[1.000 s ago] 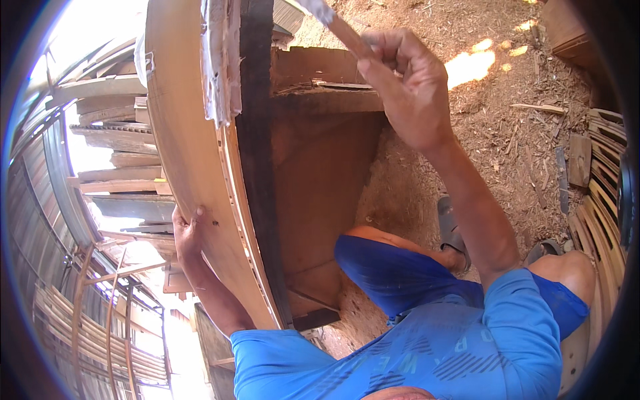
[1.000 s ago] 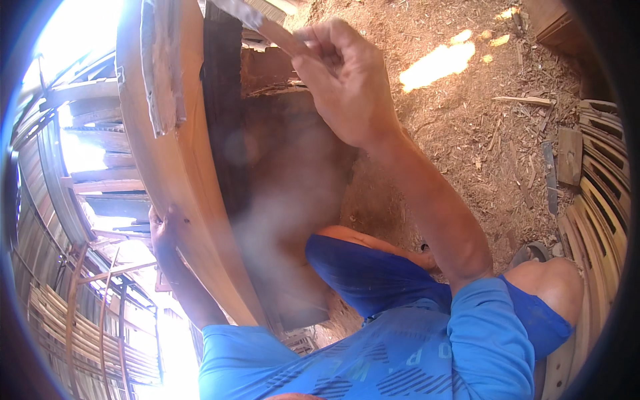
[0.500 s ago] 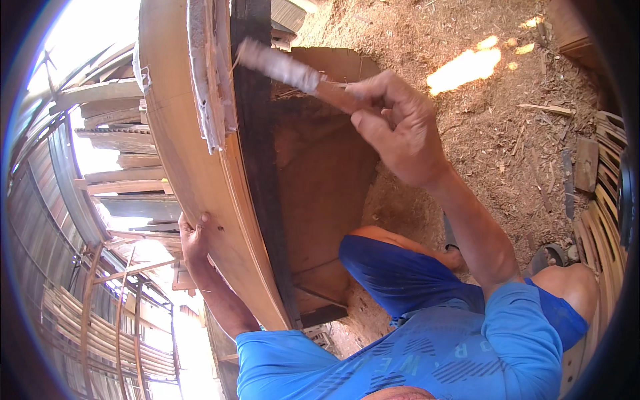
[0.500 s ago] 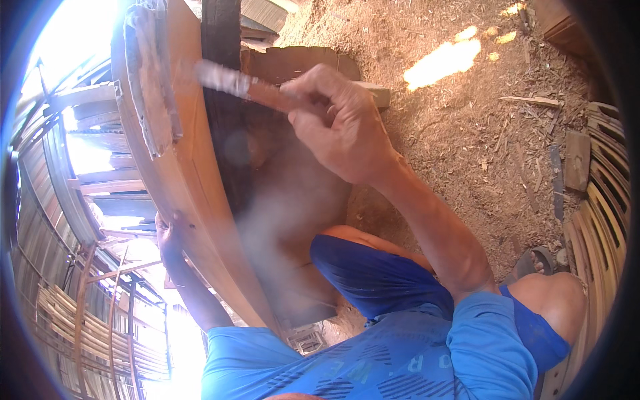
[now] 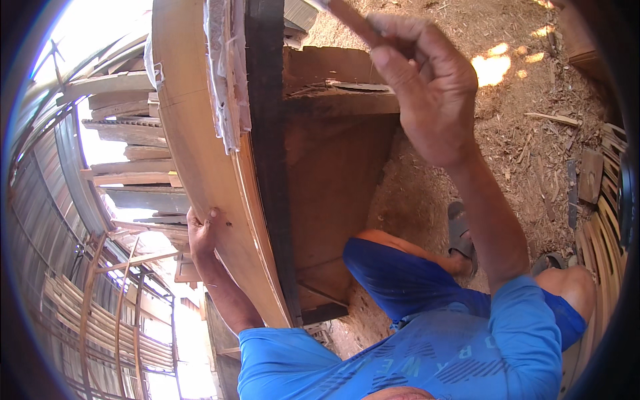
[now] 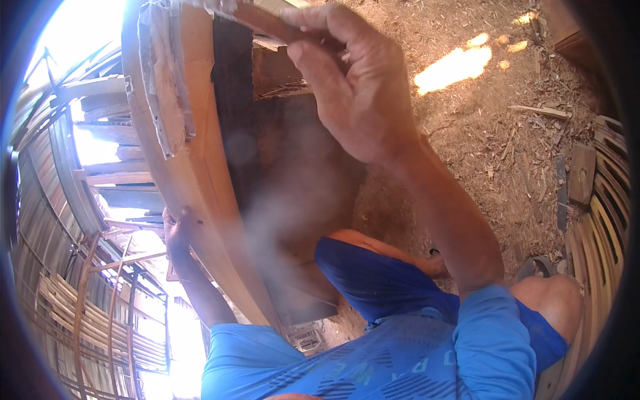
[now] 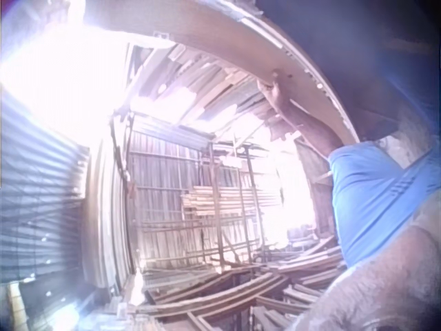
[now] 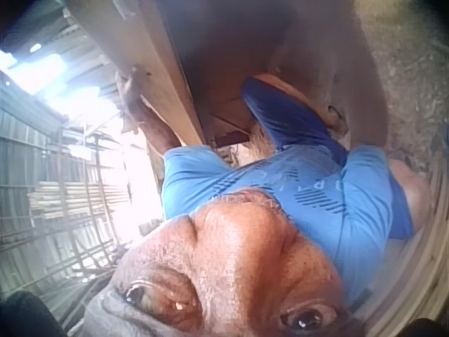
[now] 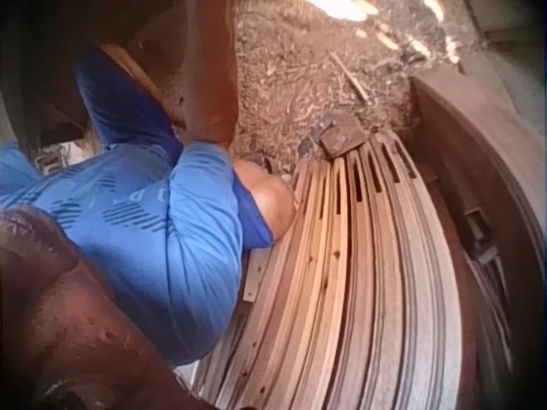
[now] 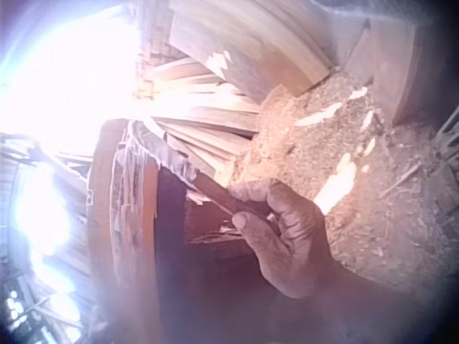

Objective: The person applies white glue to the edges of a curved wooden panel using a brush, repeatedly dipping the brush into a bucket. The person then retrieves a plastic bag, removes a small container, and walks toward the workshop exit.

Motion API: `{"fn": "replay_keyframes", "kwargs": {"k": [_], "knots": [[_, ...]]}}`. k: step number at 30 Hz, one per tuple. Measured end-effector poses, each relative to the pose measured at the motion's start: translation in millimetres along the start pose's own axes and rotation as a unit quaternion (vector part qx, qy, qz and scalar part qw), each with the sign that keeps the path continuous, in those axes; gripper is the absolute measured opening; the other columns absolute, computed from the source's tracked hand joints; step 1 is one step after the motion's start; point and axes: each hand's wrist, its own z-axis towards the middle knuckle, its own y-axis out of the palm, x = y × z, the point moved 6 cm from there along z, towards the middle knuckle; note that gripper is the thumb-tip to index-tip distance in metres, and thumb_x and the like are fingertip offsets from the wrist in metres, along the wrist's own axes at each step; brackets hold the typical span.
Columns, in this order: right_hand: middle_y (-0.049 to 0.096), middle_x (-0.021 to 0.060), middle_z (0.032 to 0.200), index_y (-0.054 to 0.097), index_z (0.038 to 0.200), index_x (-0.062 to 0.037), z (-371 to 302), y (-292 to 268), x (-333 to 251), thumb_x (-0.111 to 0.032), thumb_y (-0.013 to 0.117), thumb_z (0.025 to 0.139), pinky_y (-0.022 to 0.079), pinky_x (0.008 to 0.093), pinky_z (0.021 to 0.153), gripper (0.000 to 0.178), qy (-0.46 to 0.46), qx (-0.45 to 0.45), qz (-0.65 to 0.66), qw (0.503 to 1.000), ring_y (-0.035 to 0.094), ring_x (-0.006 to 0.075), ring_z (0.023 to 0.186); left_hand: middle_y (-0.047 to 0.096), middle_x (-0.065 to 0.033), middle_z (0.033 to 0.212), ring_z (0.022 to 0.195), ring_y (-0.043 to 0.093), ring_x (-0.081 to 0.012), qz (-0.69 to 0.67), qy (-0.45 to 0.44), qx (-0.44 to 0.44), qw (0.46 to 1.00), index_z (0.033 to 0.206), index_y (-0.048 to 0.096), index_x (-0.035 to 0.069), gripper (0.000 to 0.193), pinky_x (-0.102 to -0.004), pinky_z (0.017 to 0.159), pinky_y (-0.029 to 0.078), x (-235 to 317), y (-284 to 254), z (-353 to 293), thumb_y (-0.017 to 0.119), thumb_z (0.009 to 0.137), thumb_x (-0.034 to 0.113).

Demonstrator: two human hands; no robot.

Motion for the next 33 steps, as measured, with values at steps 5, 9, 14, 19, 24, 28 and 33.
{"fn": "replay_keyframes", "kwargs": {"k": [5, 9, 14, 19, 24, 28, 33], "knots": [[0.070, 0.0122, 0.093, 0.067, 0.106, -0.0041, -3.2, 8.6, -2.6, -0.001, 0.063, 0.086, 0.054, 0.0320, 0.074, 0.021, -0.051, -0.050, -0.080, 0.994, 0.068, 0.0187, 0.084, 0.065, -0.0024, 0.087, 0.076, 0.061, -0.0105, -0.006, 0.008, 0.036, 0.999, 0.112, 0.058, 0.001, 0.054, -0.0262, 0.067, 0.051, -16.9, -10.7, -0.2, 0.080, 0.082, 0.040], [0.064, 0.0060, 0.086, 0.065, 0.101, -0.0040, -35.6, 10.6, 23.2, 0.000, 0.061, 0.082, 0.051, 0.0295, 0.070, 0.021, -0.062, -0.126, -0.027, 0.990, 0.063, 0.0147, 0.076, 0.065, -0.0024, 0.089, 0.076, 0.061, -0.0104, 0.017, 0.006, 0.022, 1.000, 0.112, 0.058, 0.001, 0.054, -0.0258, 0.066, 0.050, -15.4, -13.5, 3.8, 0.081, 0.082, 0.040], [0.058, 0.0015, 0.086, 0.064, 0.103, -0.0041, -24.8, 5.0, 44.2, -0.003, 0.063, 0.085, 0.049, 0.0292, 0.065, 0.018, 0.048, -0.004, 0.066, 0.997, 0.057, 0.0101, 0.072, 0.065, -0.0021, 0.090, 0.077, 0.060, -0.0102, 0.013, 0.008, 0.061, 0.998, 0.111, 0.059, 0.002, 0.052, -0.0263, 0.066, 0.050, -8.6, -6.6, 0.3, 0.080, 0.082, 0.039], [0.060, 0.0028, 0.083, 0.064, 0.105, -0.0045, 16.6, 12.4, 21.2, -0.007, 0.063, 0.089, 0.049, 0.0292, 0.065, 0.016, 0.016, 0.004, -0.037, 0.999, 0.058, 0.0114, 0.072, 0.065, -0.0016, 0.091, 0.080, 0.060, -0.0100, -0.005, 0.013, 0.019, 1.000, 0.109, 0.060, 0.002, 0.050, -0.0272, 0.069, 0.050, -13.8, -12.9, -0.3, 0.081, 0.082, 0.039], [0.061, -0.0006, 0.086, 0.065, 0.112, -0.0040, 7.0, 11.1, 15.1, -0.005, 0.064, 0.093, 0.049, 0.0216, 0.065, 0.019, 0.008, -0.048, -0.144, 0.988, 0.056, 0.0033, 0.075, 0.062, 0.0012, 0.086, 0.074, 0.058, -0.0074, 0.016, 0.030, 0.014, 0.999, 0.109, 0.059, 0.003, 0.051, -0.0245, 0.064, 0.047, -12.8, -14.1, 1.0, 0.078, 0.083, 0.043], [0.064, 0.0048, 0.087, 0.065, 0.110, -0.0036, 7.8, 2.8, 8.2, -0.005, 0.064, 0.090, 0.050, 0.0285, 0.067, 0.019, -0.038, -0.001, -0.089, 0.995, 0.060, 0.0137, 0.077, 0.058, 0.0056, 0.073, 0.060, 0.055, -0.0030, 0.026, 0.067, 0.008, 0.997, 0.108, 0.057, 0.006, 0.050, -0.0191, 0.051, 0.043, -2.9, -4.1, 2.0, 0.074, 0.086, 0.048], [0.063, 0.0104, 0.078, 0.063, 0.106, 0.0010, 55.4, 5.7, -17.8, 0.000, 0.059, 0.090, 0.048, 0.0302, 0.059, 0.016, -0.141, -0.002, -0.174, 0.975, 0.060, 0.0136, 0.068, 0.062, 0.0020, 0.079, 0.063, 0.058, -0.0063, 0.011, 0.040, 0.015, 0.999, 0.106, 0.058, 0.004, 0.052, -0.0224, 0.055, 0.048, -7.4, -6.5, 2.3, 0.077, 0.084, 0.046]]}}
